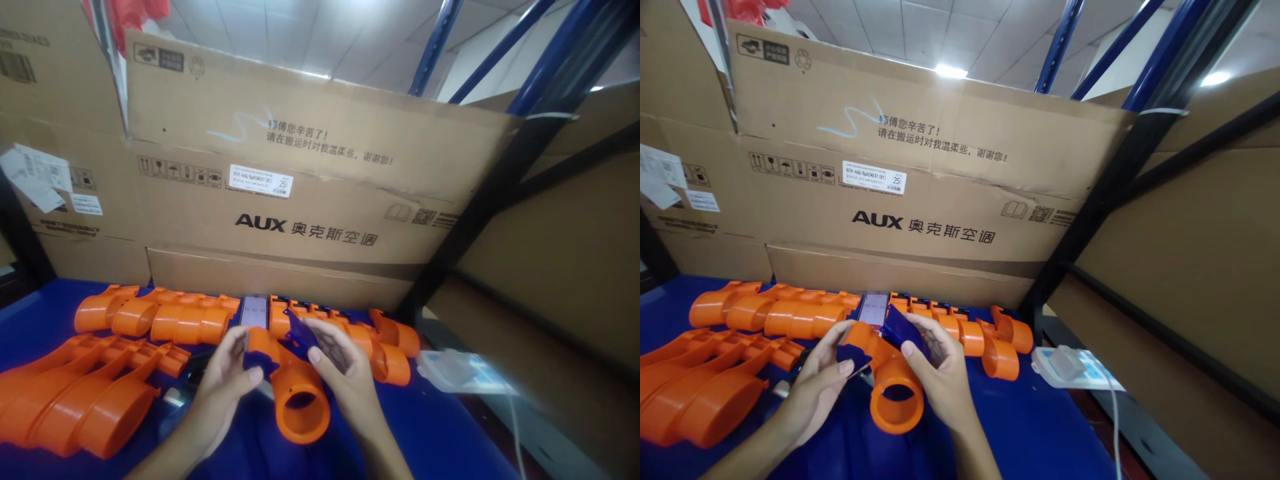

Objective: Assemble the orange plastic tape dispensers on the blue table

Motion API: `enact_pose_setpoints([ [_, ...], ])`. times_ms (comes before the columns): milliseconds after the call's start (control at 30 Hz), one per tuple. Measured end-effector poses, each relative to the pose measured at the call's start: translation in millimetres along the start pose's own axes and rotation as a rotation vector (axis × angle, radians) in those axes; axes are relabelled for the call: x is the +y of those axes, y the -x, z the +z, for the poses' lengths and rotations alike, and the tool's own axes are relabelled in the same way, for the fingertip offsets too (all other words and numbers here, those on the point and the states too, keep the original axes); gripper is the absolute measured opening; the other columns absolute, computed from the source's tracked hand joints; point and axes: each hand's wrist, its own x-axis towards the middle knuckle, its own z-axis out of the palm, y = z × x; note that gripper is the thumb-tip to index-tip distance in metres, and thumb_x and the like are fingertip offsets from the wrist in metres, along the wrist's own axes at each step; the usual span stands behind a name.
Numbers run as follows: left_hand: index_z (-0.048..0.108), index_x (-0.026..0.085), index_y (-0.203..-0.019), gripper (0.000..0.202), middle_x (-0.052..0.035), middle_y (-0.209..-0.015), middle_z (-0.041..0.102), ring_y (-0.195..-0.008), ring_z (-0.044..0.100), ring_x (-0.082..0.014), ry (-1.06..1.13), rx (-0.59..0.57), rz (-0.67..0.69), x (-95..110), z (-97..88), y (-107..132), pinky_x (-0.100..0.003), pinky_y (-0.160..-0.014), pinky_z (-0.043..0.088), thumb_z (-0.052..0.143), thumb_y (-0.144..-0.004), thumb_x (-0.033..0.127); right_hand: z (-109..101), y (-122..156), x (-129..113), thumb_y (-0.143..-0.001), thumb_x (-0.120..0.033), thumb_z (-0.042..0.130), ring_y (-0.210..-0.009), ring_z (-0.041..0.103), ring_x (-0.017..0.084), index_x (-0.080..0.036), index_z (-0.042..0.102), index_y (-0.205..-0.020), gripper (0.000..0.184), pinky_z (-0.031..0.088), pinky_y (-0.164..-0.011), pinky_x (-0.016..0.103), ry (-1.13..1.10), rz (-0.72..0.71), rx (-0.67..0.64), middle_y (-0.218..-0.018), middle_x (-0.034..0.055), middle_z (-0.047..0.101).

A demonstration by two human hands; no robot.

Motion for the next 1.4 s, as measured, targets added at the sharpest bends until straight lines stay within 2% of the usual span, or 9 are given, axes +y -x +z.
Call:
enact_pose_setpoints([
  [100,0.068,0.027,-0.115,0.051,-0.0043,-0.122,0.068,-0.125,0.056,-0.0268,-0.056,0.072,0.035,-1.4,-1.1,-1.1,-0.031,-0.097,0.048,0.085,-0.068,0.02,-2.2,1.8,-3.4,-0.088,-0.036,0.071,-0.125,0.061,0.029,-0.027,0.068,-0.122,0.035,0.045,-0.11,0.05,0.047,-0.039,-0.07,-0.129,0.0094,0.069],
  [267,0.067,0.029,-0.116,0.051,-0.0021,-0.121,0.068,-0.117,0.06,-0.0234,-0.049,0.068,0.041,0.0,-1.3,-2.6,-0.028,-0.094,0.05,0.086,-0.069,0.02,-0.6,1.6,-7.7,-0.088,-0.033,0.071,-0.124,0.061,0.03,-0.025,0.069,-0.121,0.034,0.045,-0.109,0.052,0.083,-0.062,-0.151,-0.129,0.0108,0.069],
  [667,0.069,0.026,-0.111,0.054,-0.0046,-0.114,0.072,-0.11,0.065,-0.0259,-0.062,0.057,0.038,5.0,4.4,-4.1,-0.03,-0.089,0.053,0.09,-0.062,0.021,1.5,-0.1,-7.7,-0.088,-0.035,0.071,-0.12,0.063,0.029,-0.026,0.071,-0.115,0.029,0.046,-0.107,0.051,0.109,-0.056,-0.148,-0.123,0.0097,0.071],
  [800,0.069,0.027,-0.113,0.055,-0.0042,-0.118,0.071,-0.114,0.064,-0.0257,-0.067,0.056,0.051,4.5,3.3,-3.5,-0.03,-0.092,0.052,0.089,-0.063,0.019,0.5,0.4,-7.3,-0.089,-0.034,0.071,-0.121,0.062,0.029,-0.026,0.07,-0.117,0.03,0.045,-0.109,0.05,0.121,-0.043,-0.162,-0.124,0.0091,0.071],
  [1000,0.068,0.026,-0.118,0.062,-0.0071,-0.128,0.068,-0.124,0.058,-0.0309,-0.034,0.034,0.077,2.7,-2.3,-5.1,-0.034,-0.098,0.05,0.088,-0.061,0.018,-0.1,3.7,-5.7,-0.089,-0.038,0.071,-0.126,0.059,0.029,-0.026,0.061,-0.131,0.046,0.046,-0.108,0.05,0.135,-0.02,-0.188,-0.133,0.0106,0.065],
  [1100,0.066,0.026,-0.122,0.067,-0.0089,-0.131,0.067,-0.128,0.055,-0.0353,-0.022,0.008,0.094,1.0,-6.5,-5.1,-0.038,-0.101,0.048,0.088,-0.06,0.02,-1.6,5.7,-3.5,-0.085,-0.041,0.073,-0.128,0.058,0.031,-0.027,0.053,-0.14,0.06,0.047,-0.107,0.05,0.238,-0.069,-0.193,-0.139,0.0127,0.061],
  [1200,0.064,0.027,-0.127,0.071,-0.0094,-0.129,0.067,-0.126,0.057,-0.037,-0.02,-0.029,0.095,0.5,-8.9,-4.7,-0.04,-0.101,0.048,0.088,-0.06,0.024,-3.3,6.8,-0.4,-0.079,-0.044,0.079,-0.119,0.063,0.032,-0.027,0.056,-0.139,0.066,0.05,-0.102,0.05,0.406,-0.16,-0.197,-0.132,0.0119,0.066],
  [1300,0.065,0.025,-0.125,0.064,-0.0106,-0.129,0.067,-0.124,0.057,-0.0358,-0.056,-0.045,0.117,3.4,-6.5,-5.8,-0.04,-0.104,0.045,0.086,-0.065,0.031,-3.2,6.5,1.9,-0.073,-0.047,0.083,-0.109,0.068,0.032,-0.028,0.058,-0.137,0.072,0.053,-0.097,0.047,0.559,-0.281,-0.189,-0.123,0.0108,0.07],
  [1400,0.066,0.024,-0.121,0.054,-0.011,-0.132,0.065,-0.124,0.056,-0.0341,-0.143,-0.018,0.155,7.6,-2.1,-8.1,-0.039,-0.104,0.044,0.082,-0.071,0.035,-1.3,4.7,3.2,-0.076,-0.047,0.081,-0.1,0.069,0.03,-0.027,0.059,-0.138,0.068,0.055,-0.091,0.046,0.691,-0.392,-0.189,-0.112,0.0108,0.073],
])
